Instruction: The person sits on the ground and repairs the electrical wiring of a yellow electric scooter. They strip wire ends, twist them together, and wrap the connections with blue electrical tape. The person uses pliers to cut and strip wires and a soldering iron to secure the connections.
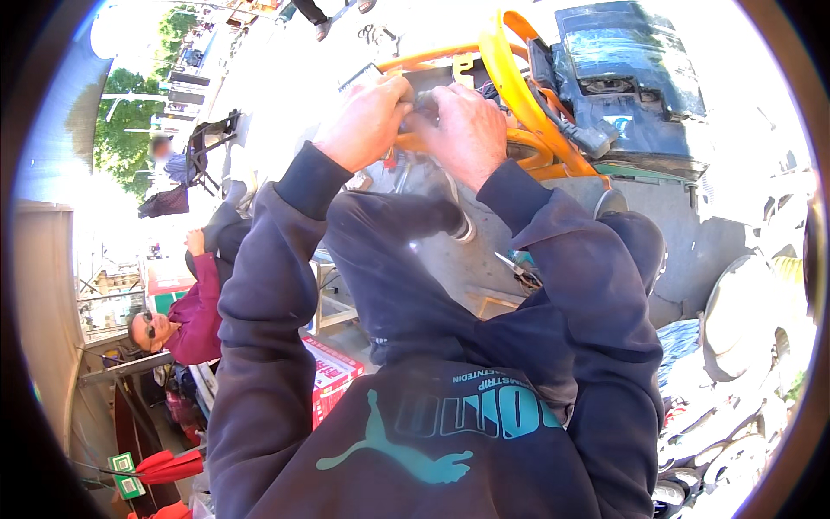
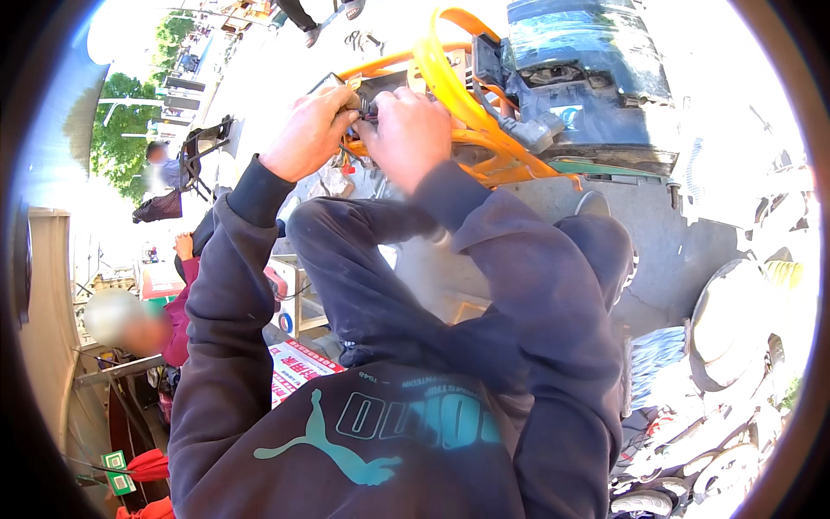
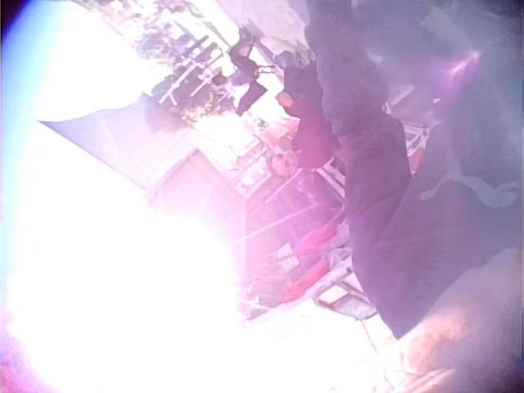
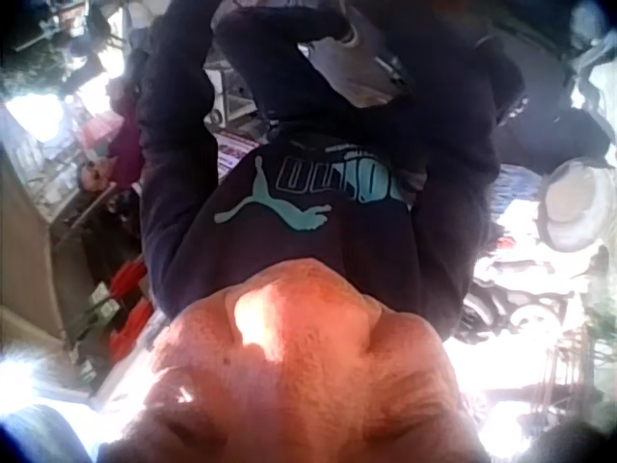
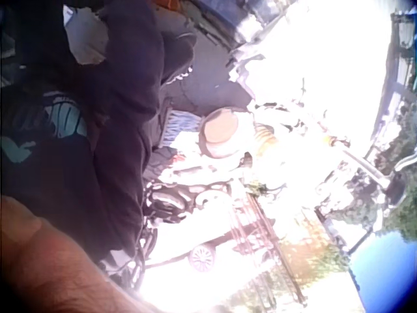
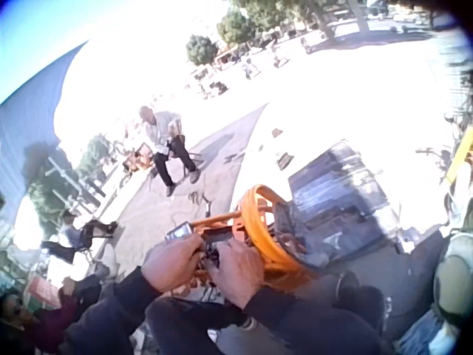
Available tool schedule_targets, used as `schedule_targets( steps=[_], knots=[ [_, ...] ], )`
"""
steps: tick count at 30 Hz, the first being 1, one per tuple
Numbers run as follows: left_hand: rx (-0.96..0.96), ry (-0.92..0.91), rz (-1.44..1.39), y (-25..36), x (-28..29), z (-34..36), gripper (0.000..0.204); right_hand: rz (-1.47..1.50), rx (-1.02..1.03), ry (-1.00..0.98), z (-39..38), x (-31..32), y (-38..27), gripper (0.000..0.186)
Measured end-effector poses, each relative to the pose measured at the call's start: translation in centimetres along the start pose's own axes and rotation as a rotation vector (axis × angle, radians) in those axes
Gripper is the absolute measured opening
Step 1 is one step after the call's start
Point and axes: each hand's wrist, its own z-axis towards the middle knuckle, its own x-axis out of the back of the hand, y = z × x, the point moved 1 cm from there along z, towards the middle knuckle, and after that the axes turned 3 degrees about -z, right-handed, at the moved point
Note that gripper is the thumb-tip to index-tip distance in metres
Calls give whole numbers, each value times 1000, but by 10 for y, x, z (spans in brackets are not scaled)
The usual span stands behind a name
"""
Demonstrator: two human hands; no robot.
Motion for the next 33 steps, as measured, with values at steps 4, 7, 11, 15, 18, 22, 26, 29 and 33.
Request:
schedule_targets(
  steps=[4,7,11,15,18,22,26,29,33],
  knots=[
    [56,15,36,3,-3,4,15,52,-129,-87,7,-6,0,33],
    [128,38,54,-1,-11,3,15,82,-158,-124,11,-4,0,36],
    [200,77,61,-3,-19,0,16,154,-127,-178,17,2,5,27],
    [178,165,54,-2,-25,-3,15,12,-29,-127,14,-5,6,25],
    [172,226,16,3,-31,-8,15,-97,63,-28,5,-15,1,19],
    [230,269,-88,5,-32,-14,22,-121,99,45,3,-23,-1,11],
    [275,301,-116,8,-36,-27,30,-127,131,32,-3,-23,-2,9],
    [277,343,-85,12,-37,-32,25,-139,156,6,-8,-16,-2,13],
    [246,535,-147,7,-53,-35,13,-143,197,-4,-10,-10,0,15]
  ],
)
